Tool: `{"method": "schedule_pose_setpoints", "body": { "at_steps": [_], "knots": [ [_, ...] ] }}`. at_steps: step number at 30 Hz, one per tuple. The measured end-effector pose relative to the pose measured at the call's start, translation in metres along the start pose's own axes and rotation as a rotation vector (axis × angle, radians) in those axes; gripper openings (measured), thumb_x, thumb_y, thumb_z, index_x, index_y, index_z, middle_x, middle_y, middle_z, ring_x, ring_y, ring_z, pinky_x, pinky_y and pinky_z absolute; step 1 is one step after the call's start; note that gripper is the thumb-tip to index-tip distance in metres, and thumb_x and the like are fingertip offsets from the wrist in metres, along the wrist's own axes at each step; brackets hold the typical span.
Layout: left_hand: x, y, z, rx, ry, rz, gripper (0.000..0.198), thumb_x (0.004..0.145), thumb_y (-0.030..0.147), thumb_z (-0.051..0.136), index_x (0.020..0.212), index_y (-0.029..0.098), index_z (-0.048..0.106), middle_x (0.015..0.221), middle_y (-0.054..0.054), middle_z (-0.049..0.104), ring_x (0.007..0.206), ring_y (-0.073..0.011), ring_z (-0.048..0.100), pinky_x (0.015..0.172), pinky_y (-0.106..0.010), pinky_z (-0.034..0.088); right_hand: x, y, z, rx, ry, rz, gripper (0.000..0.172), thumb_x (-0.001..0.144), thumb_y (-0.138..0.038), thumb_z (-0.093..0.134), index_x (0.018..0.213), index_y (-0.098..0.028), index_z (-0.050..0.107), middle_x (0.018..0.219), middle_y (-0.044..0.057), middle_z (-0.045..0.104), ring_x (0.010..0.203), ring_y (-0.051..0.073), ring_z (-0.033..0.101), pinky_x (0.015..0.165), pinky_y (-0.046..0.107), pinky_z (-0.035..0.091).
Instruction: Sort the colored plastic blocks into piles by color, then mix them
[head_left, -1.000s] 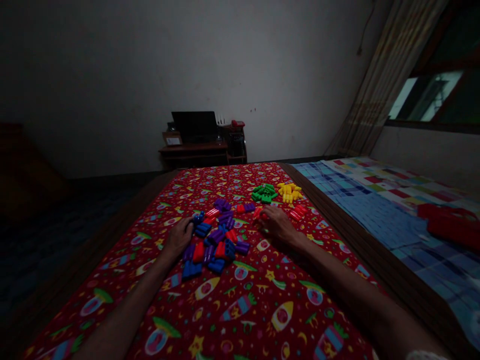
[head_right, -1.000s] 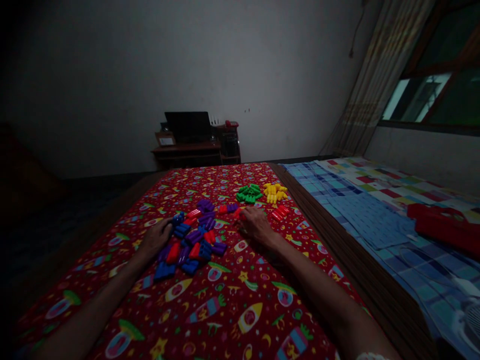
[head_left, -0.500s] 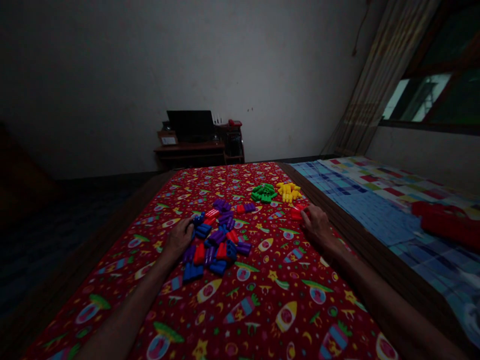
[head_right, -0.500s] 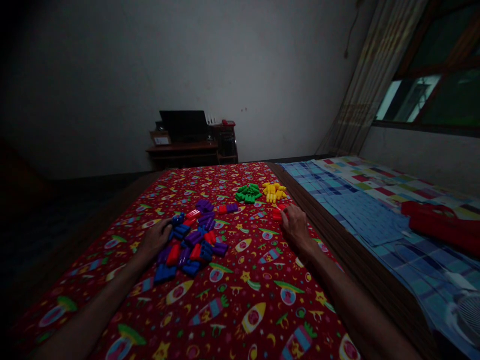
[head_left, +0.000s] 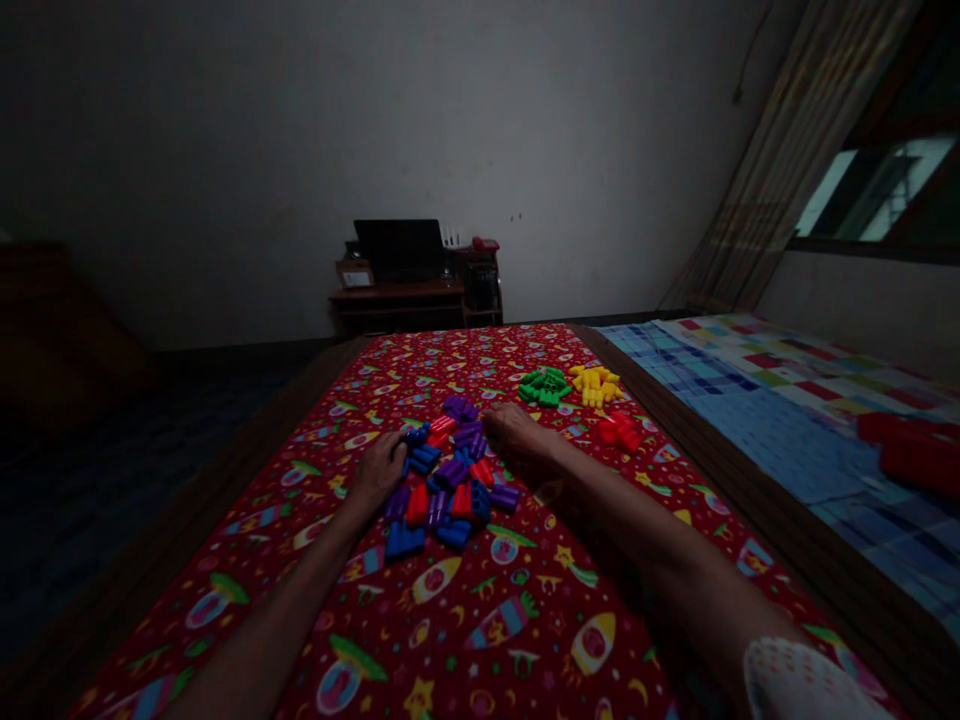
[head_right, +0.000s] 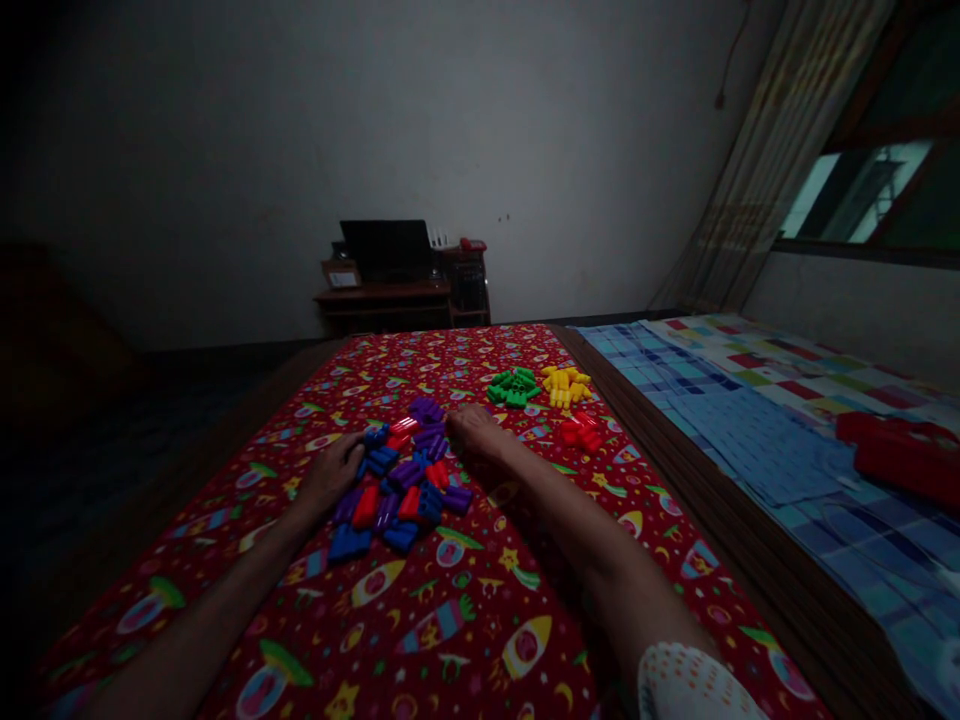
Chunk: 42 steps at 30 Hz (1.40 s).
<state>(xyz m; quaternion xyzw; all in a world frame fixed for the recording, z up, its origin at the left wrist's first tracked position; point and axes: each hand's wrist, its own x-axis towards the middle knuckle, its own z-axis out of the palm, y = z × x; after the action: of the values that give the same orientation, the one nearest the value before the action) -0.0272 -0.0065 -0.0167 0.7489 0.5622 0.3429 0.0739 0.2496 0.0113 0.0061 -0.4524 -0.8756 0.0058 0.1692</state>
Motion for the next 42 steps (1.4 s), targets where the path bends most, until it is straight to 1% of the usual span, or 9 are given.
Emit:
{"method": "schedule_pose_setpoints", "body": {
  "at_steps": [5, 10, 16, 20, 24, 32, 37, 40, 42],
  "knots": [
    [0.0, 0.002, -0.002, 0.003, -0.017, 0.009, 0.039, 0.081, 0.031, 0.037, 0.104, 0.017, 0.065, 0.11, -0.01, 0.069, 0.104, -0.0258, 0.063, 0.095, -0.04, 0.049, -0.012, 0.004, 0.005, 0.014, 0.068, 0.009, 0.02, 0.089, -0.016, 0.052, 0.102, -0.009, 0.066, 0.097, 0.014, 0.067, 0.089, 0.02, 0.058, 0.08, 0.029, 0.042],
    [0.002, 0.0, -0.002, 0.017, -0.032, 0.013, 0.038, 0.08, 0.031, 0.038, 0.102, 0.017, 0.065, 0.108, -0.011, 0.07, 0.102, -0.0263, 0.064, 0.093, -0.04, 0.05, -0.065, 0.024, -0.028, 0.059, 0.261, 0.018, 0.032, 0.087, -0.018, 0.056, 0.118, -0.013, 0.063, 0.114, 0.015, 0.066, 0.105, 0.023, 0.059, 0.092, 0.035, 0.043],
    [0.001, 0.0, -0.002, 0.028, -0.023, -0.009, 0.04, 0.079, 0.033, 0.038, 0.103, 0.017, 0.065, 0.109, -0.011, 0.07, 0.101, -0.0261, 0.064, 0.092, -0.039, 0.051, -0.138, 0.077, -0.057, -0.021, 0.446, 0.422, 0.031, 0.087, -0.023, 0.054, 0.113, -0.013, 0.066, 0.109, 0.016, 0.07, 0.102, 0.026, 0.064, 0.089, 0.039, 0.048],
    [0.002, 0.0, -0.001, 0.014, -0.026, 0.001, 0.041, 0.079, 0.035, 0.037, 0.103, 0.017, 0.065, 0.109, -0.011, 0.069, 0.102, -0.0258, 0.064, 0.093, -0.039, 0.051, -0.15, 0.085, -0.058, -0.043, 0.426, 0.472, 0.032, 0.086, -0.024, 0.055, 0.113, -0.01, 0.066, 0.109, 0.018, 0.07, 0.1, 0.027, 0.065, 0.088, 0.04, 0.049],
    [0.003, 0.0, -0.001, 0.005, -0.025, 0.006, 0.039, 0.078, 0.033, 0.037, 0.101, 0.018, 0.065, 0.11, -0.011, 0.069, 0.103, -0.0255, 0.064, 0.093, -0.039, 0.05, -0.125, 0.056, -0.06, 0.009, 0.45, 0.353, 0.031, 0.089, -0.023, 0.052, 0.115, -0.013, 0.066, 0.108, 0.016, 0.07, 0.099, 0.024, 0.065, 0.087, 0.036, 0.049],
    [0.002, -0.002, 0.0, -0.017, -0.013, 0.004, 0.038, 0.08, 0.032, 0.037, 0.101, 0.018, 0.065, 0.108, -0.011, 0.07, 0.104, -0.0257, 0.063, 0.094, -0.04, 0.049, -0.019, -0.025, -0.039, 0.218, 0.094, 0.013, 0.03, 0.088, -0.016, 0.051, 0.113, -0.012, 0.067, 0.097, 0.012, 0.072, 0.084, 0.019, 0.065, 0.074, 0.026, 0.045],
    [0.0, 0.001, -0.001, -0.054, -0.007, -0.02, 0.036, 0.08, 0.029, 0.038, 0.101, 0.017, 0.065, 0.107, -0.009, 0.07, 0.101, -0.0247, 0.064, 0.093, -0.039, 0.05, 0.051, -0.054, -0.018, 0.242, -0.057, -0.087, 0.04, 0.08, -0.005, 0.054, 0.118, -0.015, 0.064, 0.11, 0.01, 0.07, 0.097, 0.018, 0.064, 0.081, 0.024, 0.045],
    [-0.001, 0.003, -0.003, -0.073, -0.024, -0.054, 0.033, 0.08, 0.028, 0.038, 0.097, 0.018, 0.065, 0.102, -0.008, 0.071, 0.096, -0.0233, 0.065, 0.089, -0.037, 0.051, 0.073, -0.065, -0.01, 0.138, -0.274, -0.126, 0.036, 0.078, -0.008, 0.058, 0.112, -0.015, 0.067, 0.106, 0.01, 0.071, 0.093, 0.02, 0.065, 0.075, 0.024, 0.045],
    [-0.002, 0.004, -0.003, -0.087, -0.022, -0.053, 0.031, 0.081, 0.028, 0.038, 0.093, 0.018, 0.065, 0.099, -0.008, 0.071, 0.095, -0.0229, 0.065, 0.089, -0.037, 0.051, 0.076, -0.067, -0.006, 0.058, -0.33, -0.122, 0.03, 0.08, -0.012, 0.059, 0.108, -0.014, 0.067, 0.101, 0.012, 0.071, 0.089, 0.021, 0.065, 0.069, 0.024, 0.044]
  ]
}}
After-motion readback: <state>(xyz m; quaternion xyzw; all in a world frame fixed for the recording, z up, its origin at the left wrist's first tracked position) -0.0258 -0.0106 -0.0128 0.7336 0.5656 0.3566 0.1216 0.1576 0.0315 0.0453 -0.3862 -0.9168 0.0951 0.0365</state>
